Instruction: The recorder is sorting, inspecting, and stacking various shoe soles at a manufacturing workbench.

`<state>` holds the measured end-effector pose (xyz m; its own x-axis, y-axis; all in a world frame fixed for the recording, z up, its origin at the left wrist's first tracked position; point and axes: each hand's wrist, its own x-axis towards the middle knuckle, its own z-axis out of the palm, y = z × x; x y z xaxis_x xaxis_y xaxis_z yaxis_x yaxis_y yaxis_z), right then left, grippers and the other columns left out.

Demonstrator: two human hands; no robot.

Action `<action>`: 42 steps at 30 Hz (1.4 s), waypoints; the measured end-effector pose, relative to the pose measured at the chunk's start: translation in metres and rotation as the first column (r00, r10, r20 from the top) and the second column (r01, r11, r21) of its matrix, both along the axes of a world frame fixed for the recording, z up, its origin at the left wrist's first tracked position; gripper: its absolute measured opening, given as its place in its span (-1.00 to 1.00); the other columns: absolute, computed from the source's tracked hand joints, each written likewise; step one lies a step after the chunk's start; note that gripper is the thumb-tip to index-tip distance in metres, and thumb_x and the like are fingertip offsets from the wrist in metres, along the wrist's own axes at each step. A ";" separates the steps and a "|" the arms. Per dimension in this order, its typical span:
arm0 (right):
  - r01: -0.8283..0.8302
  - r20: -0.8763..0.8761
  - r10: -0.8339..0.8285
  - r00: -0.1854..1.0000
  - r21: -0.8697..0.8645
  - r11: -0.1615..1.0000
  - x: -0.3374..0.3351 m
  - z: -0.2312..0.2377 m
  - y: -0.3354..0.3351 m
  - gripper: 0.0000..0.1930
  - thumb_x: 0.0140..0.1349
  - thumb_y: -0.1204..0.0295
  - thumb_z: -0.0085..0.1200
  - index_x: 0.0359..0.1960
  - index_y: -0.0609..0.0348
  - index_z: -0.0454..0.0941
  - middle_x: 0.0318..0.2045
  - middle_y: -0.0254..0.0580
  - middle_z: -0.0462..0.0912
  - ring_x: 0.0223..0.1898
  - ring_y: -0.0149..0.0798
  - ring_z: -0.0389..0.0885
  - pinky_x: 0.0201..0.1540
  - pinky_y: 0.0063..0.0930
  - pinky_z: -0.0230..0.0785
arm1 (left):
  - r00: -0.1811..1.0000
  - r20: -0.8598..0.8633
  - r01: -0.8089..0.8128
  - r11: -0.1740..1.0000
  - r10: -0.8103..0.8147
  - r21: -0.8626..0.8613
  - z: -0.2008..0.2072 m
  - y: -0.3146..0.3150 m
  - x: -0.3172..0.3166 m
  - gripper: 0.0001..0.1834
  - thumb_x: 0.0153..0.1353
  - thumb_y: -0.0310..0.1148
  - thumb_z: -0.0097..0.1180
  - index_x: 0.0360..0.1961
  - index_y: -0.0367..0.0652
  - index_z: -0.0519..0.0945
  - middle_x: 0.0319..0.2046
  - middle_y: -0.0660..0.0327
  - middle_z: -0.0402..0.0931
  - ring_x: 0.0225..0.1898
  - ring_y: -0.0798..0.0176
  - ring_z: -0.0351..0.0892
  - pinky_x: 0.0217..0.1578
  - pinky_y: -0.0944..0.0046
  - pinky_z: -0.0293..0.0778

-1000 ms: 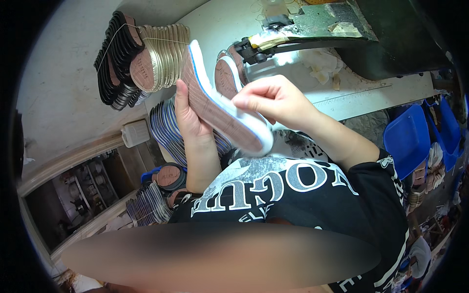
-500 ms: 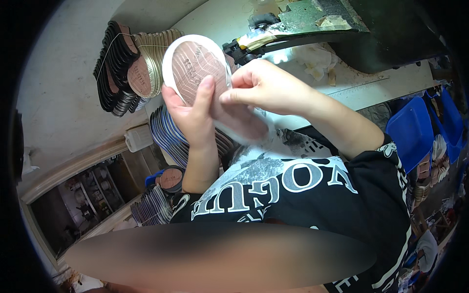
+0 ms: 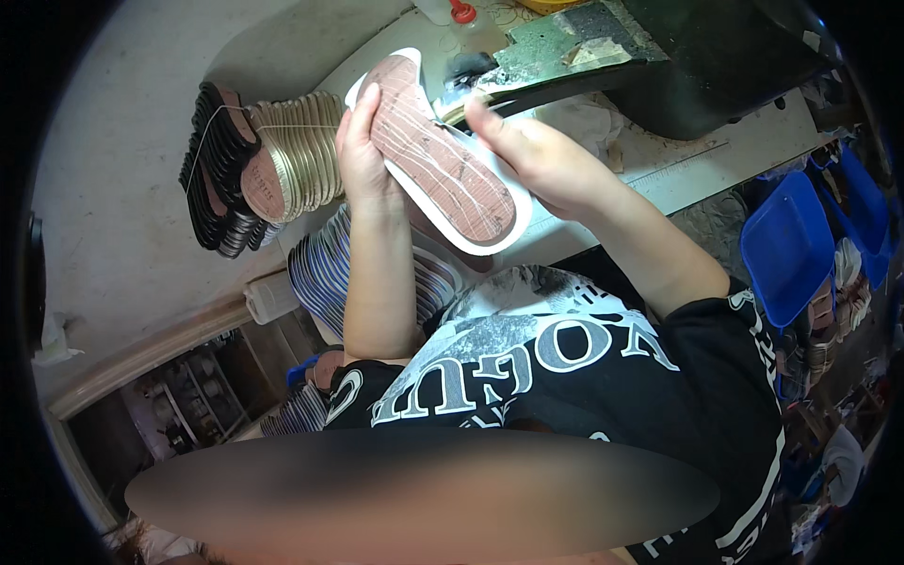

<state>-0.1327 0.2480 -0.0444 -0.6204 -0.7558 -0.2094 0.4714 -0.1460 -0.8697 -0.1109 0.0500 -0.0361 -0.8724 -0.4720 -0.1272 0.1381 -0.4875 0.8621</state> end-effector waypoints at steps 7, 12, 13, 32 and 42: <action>-0.184 0.171 0.185 0.968 -0.026 0.983 0.018 0.029 0.031 -0.70 0.22 0.29 0.10 -0.30 0.38 0.55 -0.47 -0.05 0.66 -0.51 -0.33 0.68 -0.51 -0.61 0.52 | 0.998 0.065 0.010 0.996 -0.004 -0.092 -0.012 0.013 -0.016 -0.64 0.19 -0.36 0.19 -0.06 -0.35 0.46 -0.21 0.11 0.57 -0.24 0.28 0.60 -0.18 0.34 0.52; -0.124 0.266 0.136 0.954 -0.058 0.991 0.032 0.022 0.024 -0.63 0.28 0.28 0.03 -0.18 0.48 0.48 -0.47 0.03 0.65 -0.48 -0.28 0.69 -0.48 -0.60 0.50 | 0.993 0.115 0.022 0.992 -0.007 -0.124 -0.011 0.008 -0.027 -0.61 0.18 -0.32 0.20 -0.07 -0.38 0.47 -0.23 0.10 0.58 -0.25 0.29 0.60 -0.21 0.35 0.52; -0.034 0.284 0.064 0.957 -0.109 0.993 0.035 0.020 0.019 -0.63 0.30 0.27 0.00 -0.18 0.47 0.48 -0.46 0.03 0.65 -0.47 -0.28 0.69 -0.45 -0.59 0.51 | 0.989 0.144 0.042 0.988 -0.020 -0.151 -0.011 0.004 -0.031 -0.60 0.18 -0.29 0.21 -0.08 -0.39 0.48 -0.23 0.09 0.58 -0.26 0.28 0.60 -0.23 0.35 0.51; 0.231 0.338 -0.163 0.927 -0.171 0.958 0.013 0.023 -0.048 -0.56 0.35 0.15 -0.05 -0.12 0.41 0.47 -0.34 0.08 0.65 -0.35 -0.27 0.70 -0.32 -0.55 0.57 | 0.575 0.573 0.402 -0.409 -0.584 -0.819 0.058 -0.059 -0.092 -0.56 0.07 -0.03 0.28 -0.25 -0.22 0.62 -0.15 0.12 0.56 -0.06 0.21 0.51 0.20 0.08 -0.05; 0.205 0.345 -0.168 0.923 -0.075 0.976 0.006 0.031 -0.042 -0.52 0.38 0.14 -0.09 -0.08 0.46 0.47 -0.27 0.12 0.64 -0.28 -0.20 0.71 -0.29 -0.51 0.60 | 0.362 0.711 0.894 0.010 -0.603 -0.447 0.062 -0.055 -0.074 -0.69 0.12 -0.20 0.30 -0.51 -0.22 0.53 -0.62 0.41 0.44 -0.58 0.57 0.32 -0.63 0.51 0.19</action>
<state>-0.1262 0.2063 -0.0134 -0.6602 -0.6629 -0.3531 0.6874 -0.3438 -0.6397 -0.1853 -0.0047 0.0262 -0.7716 0.4195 -0.4783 -0.1599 0.5997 0.7840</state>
